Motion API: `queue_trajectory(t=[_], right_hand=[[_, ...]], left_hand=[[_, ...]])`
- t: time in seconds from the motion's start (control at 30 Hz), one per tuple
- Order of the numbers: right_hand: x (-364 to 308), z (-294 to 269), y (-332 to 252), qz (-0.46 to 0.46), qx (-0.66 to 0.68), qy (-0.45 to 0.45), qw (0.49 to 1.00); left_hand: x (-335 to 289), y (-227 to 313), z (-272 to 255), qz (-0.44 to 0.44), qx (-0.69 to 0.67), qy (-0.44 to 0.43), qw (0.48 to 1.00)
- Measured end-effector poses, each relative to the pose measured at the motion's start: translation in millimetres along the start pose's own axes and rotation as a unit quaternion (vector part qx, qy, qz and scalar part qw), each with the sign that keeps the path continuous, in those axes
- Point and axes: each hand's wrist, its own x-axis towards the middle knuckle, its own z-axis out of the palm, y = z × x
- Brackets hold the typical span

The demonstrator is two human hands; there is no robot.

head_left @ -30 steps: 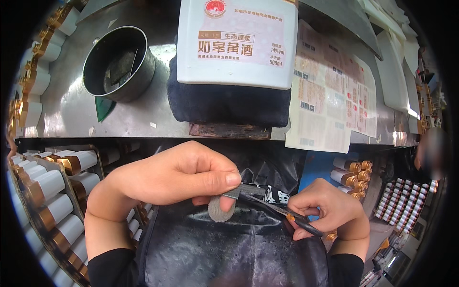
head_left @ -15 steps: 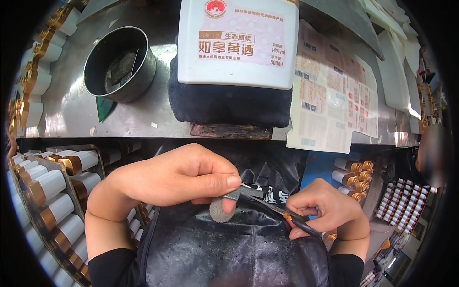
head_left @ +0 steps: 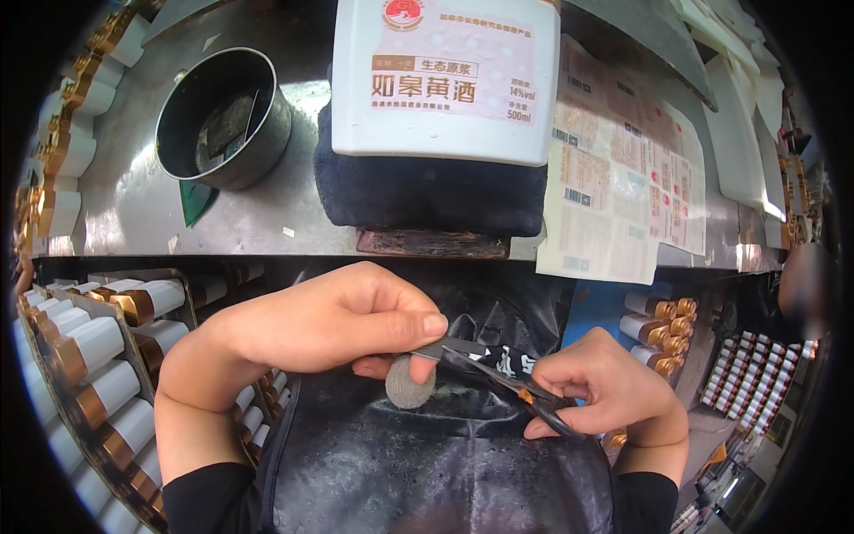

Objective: The person applies printed labels to the sides of gold and white bottles using a green plastic squeegee to smooth them. They handle each bottle one at a time, rotate it to align the label, and wipe the surface to remove air bubbles before placing the finished bottle aside.

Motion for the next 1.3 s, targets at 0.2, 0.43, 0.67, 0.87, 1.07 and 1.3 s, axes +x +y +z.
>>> queue_trajectory(t=[0.2, 0.43, 0.67, 0.87, 1.07, 1.3], right_hand=[[3.0, 2.4, 5.8, 0.012, 0.063, -0.008, 0.998], [2.7, 5.2, 13.9, 0.036, 0.091, -0.03, 0.995], [-16.6, 10.2, 21.0, -0.099, 0.019, -0.086, 0.991], [-6.4, 13.0, 33.1, -0.092, 0.099, 0.025, 0.99], [11.0, 18.9, 26.0, -0.115, 0.12, -0.001, 0.986], [18.4, 25.6, 12.2, -0.135, 0.033, 0.04, 0.989]], left_hand=[[0.7, -1.6, -5.6, 0.003, 0.005, -0.032, 0.999], [-6.4, -3.9, -6.5, 0.015, 0.05, -0.021, 0.998], [-51.1, -22.4, -42.3, 0.097, 0.13, 0.25, 0.955], [-45.5, -18.0, 10.6, 0.219, 0.109, 0.271, 0.931], [-42.1, -21.9, 19.4, 0.285, 0.138, 0.235, 0.919], [-26.8, -23.9, 22.1, 0.354, 0.249, 0.236, 0.87]])
